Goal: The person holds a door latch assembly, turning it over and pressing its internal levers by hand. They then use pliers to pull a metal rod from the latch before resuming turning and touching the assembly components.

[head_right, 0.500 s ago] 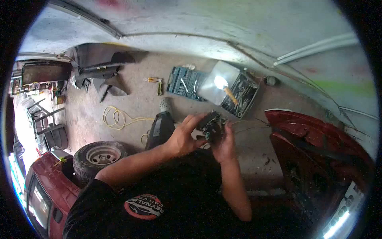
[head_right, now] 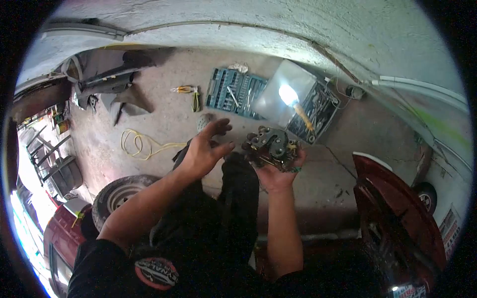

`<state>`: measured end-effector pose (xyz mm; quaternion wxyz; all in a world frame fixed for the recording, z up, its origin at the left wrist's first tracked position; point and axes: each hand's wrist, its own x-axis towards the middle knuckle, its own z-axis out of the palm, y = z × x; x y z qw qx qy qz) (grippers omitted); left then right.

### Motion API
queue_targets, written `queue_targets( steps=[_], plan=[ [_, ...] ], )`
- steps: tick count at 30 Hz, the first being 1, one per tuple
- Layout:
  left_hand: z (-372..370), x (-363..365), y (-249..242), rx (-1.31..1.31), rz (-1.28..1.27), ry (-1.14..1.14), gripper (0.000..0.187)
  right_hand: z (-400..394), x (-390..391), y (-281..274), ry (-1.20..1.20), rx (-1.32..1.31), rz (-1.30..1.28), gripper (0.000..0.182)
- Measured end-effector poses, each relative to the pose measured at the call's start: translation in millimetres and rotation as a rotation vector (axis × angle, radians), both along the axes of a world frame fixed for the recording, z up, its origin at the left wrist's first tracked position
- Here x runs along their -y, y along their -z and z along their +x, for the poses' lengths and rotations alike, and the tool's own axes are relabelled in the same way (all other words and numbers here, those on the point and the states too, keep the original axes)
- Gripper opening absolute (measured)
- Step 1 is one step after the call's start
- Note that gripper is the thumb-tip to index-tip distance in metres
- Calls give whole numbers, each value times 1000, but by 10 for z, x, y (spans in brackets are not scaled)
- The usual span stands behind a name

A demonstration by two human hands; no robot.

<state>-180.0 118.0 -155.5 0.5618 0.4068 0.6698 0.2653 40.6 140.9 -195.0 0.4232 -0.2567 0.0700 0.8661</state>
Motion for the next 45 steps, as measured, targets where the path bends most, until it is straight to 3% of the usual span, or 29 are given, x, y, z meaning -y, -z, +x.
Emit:
queue_targets(
  steps=[4,8,9,12,15,18,22,23,26,30,31,34,35,38,39,42,45],
  plan=[
    [-12,-125,777,90,-173,65,69,17,-319,783,-34,-64,45,94],
    [180,-259,1931,106,-119,216,90,58,-572,1775,89,-94,153,95],
    [214,-319,2242,69,-91,278,110,51,-617,2016,136,-22,128,93],
    [362,-523,2863,116,85,185,124,-23,-751,2596,264,183,85,88],
    [390,-725,3282,234,73,175,132,-272,-826,3059,358,400,193,78],
    [300,-861,3639,487,97,111,130,-462,-739,3506,420,681,226,79],
    [95,-942,3918,548,214,88,114,-614,-711,3664,365,410,373,72],
    [55,-967,3952,519,268,91,111,-676,-723,3635,381,505,388,73],
    [34,-909,3840,455,425,63,112,-657,-752,3656,321,455,543,76],
    [19,-735,3611,137,579,-23,110,-862,-746,3527,261,7,687,81],
    [-11,-694,3578,23,579,7,109,-858,-771,3557,227,132,682,82],
    [-85,-589,3633,-43,669,23,108,-890,-768,3623,208,27,584,87],
    [-129,-589,3647,-46,709,20,94,-901,-771,3574,190,56,591,86],
    [-395,-751,3582,-53,658,236,75,-891,-809,3434,152,107,621,82],
    [-527,-814,3443,-226,678,291,61,-858,-837,3414,147,96,636,82],
    [-657,-915,3367,-250,870,210,60,-819,-844,3438,127,157,633,77],
    [-569,-947,3557,-99,909,257,59,-798,-827,3502,89,125,588,72]
  ],
)
